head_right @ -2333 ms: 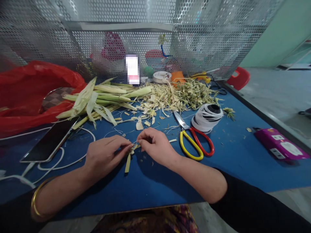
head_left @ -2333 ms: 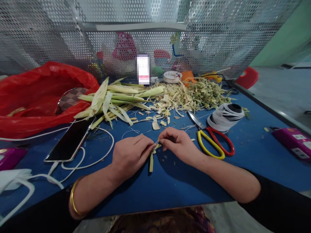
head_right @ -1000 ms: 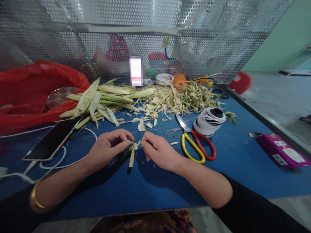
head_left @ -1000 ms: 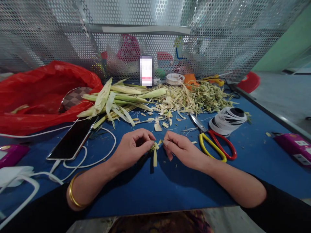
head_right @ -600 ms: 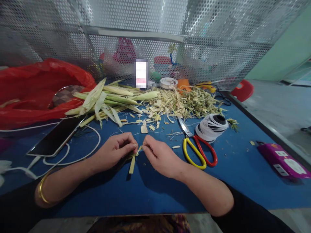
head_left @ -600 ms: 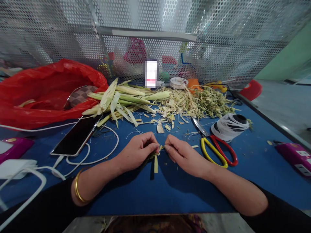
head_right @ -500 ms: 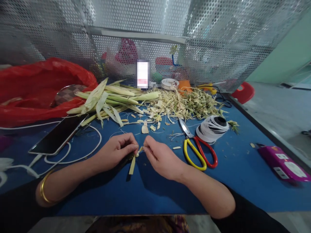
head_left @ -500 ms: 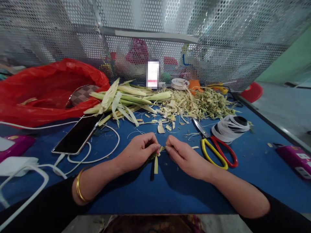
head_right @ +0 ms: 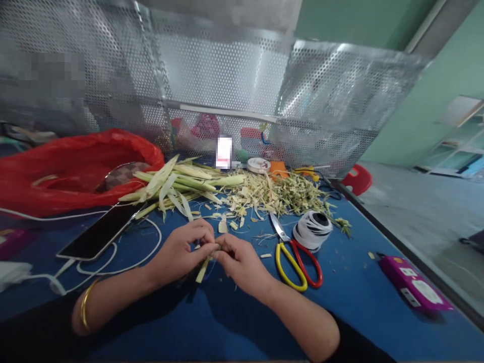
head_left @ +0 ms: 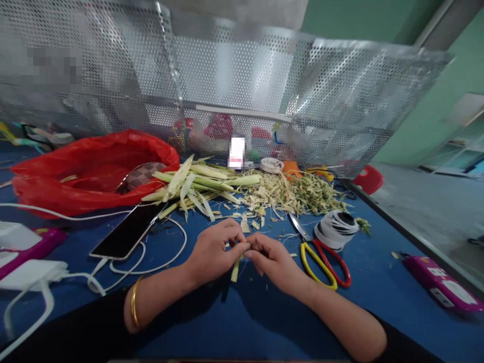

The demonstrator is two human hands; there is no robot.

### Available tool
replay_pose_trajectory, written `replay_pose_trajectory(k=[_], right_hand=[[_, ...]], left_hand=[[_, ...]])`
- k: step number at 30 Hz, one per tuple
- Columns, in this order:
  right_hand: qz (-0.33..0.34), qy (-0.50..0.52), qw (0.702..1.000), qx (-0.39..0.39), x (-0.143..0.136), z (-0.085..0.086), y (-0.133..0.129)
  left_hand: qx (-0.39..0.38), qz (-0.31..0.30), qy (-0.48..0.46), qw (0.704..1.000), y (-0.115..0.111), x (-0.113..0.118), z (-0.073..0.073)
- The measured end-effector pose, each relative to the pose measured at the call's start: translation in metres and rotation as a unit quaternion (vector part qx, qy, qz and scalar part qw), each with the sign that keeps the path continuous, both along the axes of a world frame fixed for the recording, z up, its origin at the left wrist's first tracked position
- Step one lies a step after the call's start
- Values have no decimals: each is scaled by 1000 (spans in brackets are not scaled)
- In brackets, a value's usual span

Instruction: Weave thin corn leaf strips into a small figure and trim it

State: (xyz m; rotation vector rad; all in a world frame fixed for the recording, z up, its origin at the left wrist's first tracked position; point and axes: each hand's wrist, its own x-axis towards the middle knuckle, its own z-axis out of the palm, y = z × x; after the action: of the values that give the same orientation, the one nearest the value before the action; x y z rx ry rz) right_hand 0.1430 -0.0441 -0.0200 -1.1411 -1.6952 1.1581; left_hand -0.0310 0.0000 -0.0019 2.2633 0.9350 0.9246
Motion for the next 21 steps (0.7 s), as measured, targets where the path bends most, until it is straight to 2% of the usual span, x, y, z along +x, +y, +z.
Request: replay_pose_trajectory(k=[4, 6, 8, 10, 12, 15, 18, 21], right_hand=[[-15, 61, 997, -39, -8, 2, 7], [-52, 91, 994, -33, -13, 4, 12], [-102, 114, 988, -8, -17, 6, 17], [-131, 126, 983, 31, -19, 7, 21], [-143, 128, 979, 68, -20, 7, 21], [-163, 126, 974, 93, -19, 4, 18], [-169, 128, 973, 93, -18, 3, 15], [-157, 134, 976, 73, -18, 3, 14]], left_hand=[[-6, 37, -53, 998, 5, 4, 7], [-44, 93, -91, 991, 8, 2, 7], [-118, 159, -137, 970, 13, -2, 6], [-242, 175, -175, 938, 16, -5, 4], [-381, 109, -180, 901, 17, -6, 1], [-505, -1, -191, 842, 11, -5, -4], [-541, -70, -213, 810, 5, -1, -7], [-525, -47, -228, 818, 5, 0, -8]])
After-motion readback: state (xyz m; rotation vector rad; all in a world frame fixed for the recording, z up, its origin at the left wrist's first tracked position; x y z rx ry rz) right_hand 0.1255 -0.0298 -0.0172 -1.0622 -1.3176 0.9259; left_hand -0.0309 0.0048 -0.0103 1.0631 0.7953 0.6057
